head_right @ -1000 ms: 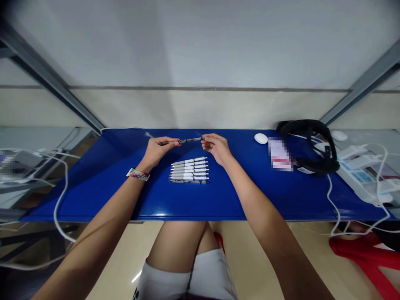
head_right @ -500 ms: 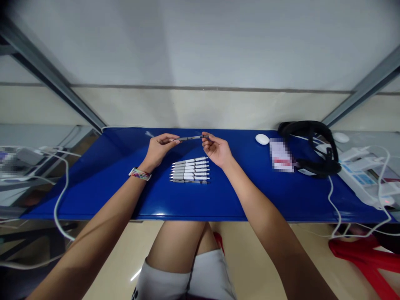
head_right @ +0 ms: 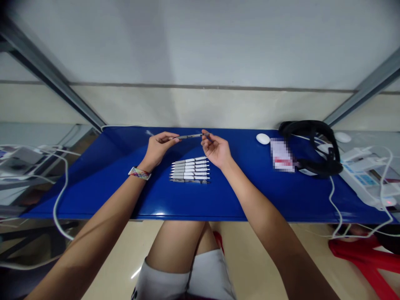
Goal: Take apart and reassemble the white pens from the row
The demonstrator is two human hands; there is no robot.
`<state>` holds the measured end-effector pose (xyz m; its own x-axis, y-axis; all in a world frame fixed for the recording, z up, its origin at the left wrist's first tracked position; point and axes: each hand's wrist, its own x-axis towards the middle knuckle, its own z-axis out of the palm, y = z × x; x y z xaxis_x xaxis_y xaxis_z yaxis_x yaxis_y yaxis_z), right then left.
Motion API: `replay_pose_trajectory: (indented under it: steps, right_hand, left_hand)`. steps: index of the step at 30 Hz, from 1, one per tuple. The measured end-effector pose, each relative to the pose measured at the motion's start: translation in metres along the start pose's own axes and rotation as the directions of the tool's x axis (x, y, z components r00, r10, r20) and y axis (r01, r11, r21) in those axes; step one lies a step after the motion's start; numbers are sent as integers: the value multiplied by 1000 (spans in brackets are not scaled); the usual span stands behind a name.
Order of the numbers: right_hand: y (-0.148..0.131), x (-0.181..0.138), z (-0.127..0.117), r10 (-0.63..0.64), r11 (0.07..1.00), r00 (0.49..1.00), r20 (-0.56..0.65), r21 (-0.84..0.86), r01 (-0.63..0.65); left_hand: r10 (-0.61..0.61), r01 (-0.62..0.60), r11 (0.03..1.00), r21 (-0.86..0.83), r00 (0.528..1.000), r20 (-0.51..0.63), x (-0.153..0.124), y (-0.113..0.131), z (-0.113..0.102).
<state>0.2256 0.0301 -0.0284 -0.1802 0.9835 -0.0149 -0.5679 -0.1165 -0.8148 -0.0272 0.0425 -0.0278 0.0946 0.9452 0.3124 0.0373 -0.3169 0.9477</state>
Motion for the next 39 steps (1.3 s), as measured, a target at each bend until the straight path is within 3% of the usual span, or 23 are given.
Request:
replay_pose_trajectory:
  steps: [6,12,19,25,39]
  right_hand:
    - [1,0,3,19,998,999,-39,67,-17]
    - [1,-2,8,30,998,999,11,47,-31]
    - [3,-4,10,18,994,998,-55,106,-12]
    - [4,-4,7,-36,999,999,4,-14,37]
    - [12,-3,1,-118,993,990,82,18,117]
  left_hand:
    - [-4,3,1000,21,1000,20,-1,0,1]
    - [22,-21,999,25,1000,-7,0,-1,1]
    - [7,-8,1000,20,1000,28,-3,1,5]
    - [8,-8,1000,12,1000,4,-1,0,3]
    - [12,-12,1000,6,1000,11,-2,2,5]
